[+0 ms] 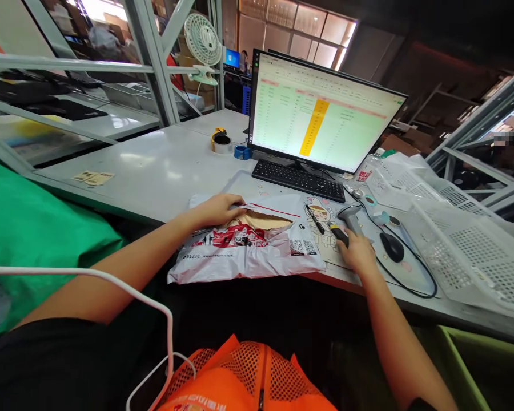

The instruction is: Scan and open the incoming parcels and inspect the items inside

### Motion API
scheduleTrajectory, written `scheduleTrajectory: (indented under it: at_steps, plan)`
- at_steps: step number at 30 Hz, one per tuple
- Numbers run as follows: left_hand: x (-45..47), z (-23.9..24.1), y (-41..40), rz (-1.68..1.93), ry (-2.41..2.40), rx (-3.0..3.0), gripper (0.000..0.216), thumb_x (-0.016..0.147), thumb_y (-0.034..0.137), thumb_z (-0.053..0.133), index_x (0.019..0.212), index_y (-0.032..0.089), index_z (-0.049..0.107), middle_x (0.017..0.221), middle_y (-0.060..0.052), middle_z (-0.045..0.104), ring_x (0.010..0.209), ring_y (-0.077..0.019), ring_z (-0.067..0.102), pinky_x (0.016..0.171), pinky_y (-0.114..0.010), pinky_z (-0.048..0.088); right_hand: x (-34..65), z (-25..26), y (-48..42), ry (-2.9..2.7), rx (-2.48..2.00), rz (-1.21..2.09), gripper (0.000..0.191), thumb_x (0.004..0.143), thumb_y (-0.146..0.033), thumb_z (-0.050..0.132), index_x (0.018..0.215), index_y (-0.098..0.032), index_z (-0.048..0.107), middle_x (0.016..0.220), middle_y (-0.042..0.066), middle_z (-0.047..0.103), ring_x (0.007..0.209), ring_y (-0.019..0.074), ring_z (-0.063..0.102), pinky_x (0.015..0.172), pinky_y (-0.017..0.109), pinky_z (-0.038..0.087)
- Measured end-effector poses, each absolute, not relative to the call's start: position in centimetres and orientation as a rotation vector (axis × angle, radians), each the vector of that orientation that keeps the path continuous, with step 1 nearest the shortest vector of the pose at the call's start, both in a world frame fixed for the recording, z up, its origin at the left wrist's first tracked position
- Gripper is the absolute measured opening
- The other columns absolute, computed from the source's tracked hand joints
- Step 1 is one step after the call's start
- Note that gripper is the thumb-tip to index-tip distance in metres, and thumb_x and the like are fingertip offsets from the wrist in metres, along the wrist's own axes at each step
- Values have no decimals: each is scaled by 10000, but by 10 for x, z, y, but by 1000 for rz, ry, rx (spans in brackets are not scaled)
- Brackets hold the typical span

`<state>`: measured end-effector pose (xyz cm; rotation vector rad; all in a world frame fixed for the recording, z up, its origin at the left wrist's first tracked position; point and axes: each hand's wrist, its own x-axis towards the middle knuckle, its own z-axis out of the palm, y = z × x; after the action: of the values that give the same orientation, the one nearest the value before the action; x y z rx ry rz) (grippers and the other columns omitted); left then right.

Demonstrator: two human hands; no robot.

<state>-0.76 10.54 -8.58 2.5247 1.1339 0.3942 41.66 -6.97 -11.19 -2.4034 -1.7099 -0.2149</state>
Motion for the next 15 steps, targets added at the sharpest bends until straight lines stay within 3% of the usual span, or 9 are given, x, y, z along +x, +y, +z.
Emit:
scheduleTrajectory:
  at_steps: [3,6,10,12,15]
  plan:
    - [-10,-84,105,338,1183,2516,518,927,472,503,1298,176,711,1288,-130,749,1156,-299,697,1038,-352,506,434,-125,-78,-1703,-2428,-262,514,1030,-288,459,1457,-55,627,1237,258,709,1145,359,664,998,480,512]
    - [-14,-93,104,399,1260,2511,580,926,514,509,1337,152,702,1361,-158,717,1250,-334,663,1106,-393,479,413,-98,-80,-1709,-2188,-244,511,1043,-303,394,1424,-111,675,1183,202,745,1070,318,697,958,442,535]
    - [-13,-111,96,613,1228,2367,601,1015,565,353,1228,169,751,1258,-135,768,1174,-301,695,1071,-380,501,319,-34,-62,-2131,-1780,-67,424,1010,-338,492,1312,-245,775,1110,96,775,940,229,707,858,325,521]
    - [-11,-116,92,691,1194,2298,635,1045,559,283,1162,173,774,1191,-122,790,1113,-287,711,1031,-374,521,259,-14,-44,-2366,-1734,-11,362,995,-348,541,1203,-254,822,991,83,780,871,226,696,784,309,485]
    - [-11,-121,88,739,1139,2209,680,1068,564,240,1183,166,779,1209,-107,793,1122,-272,718,1037,-369,525,198,-5,-20,-2618,-1733,34,314,991,-347,563,1036,-211,842,971,113,787,823,234,690,731,310,445]
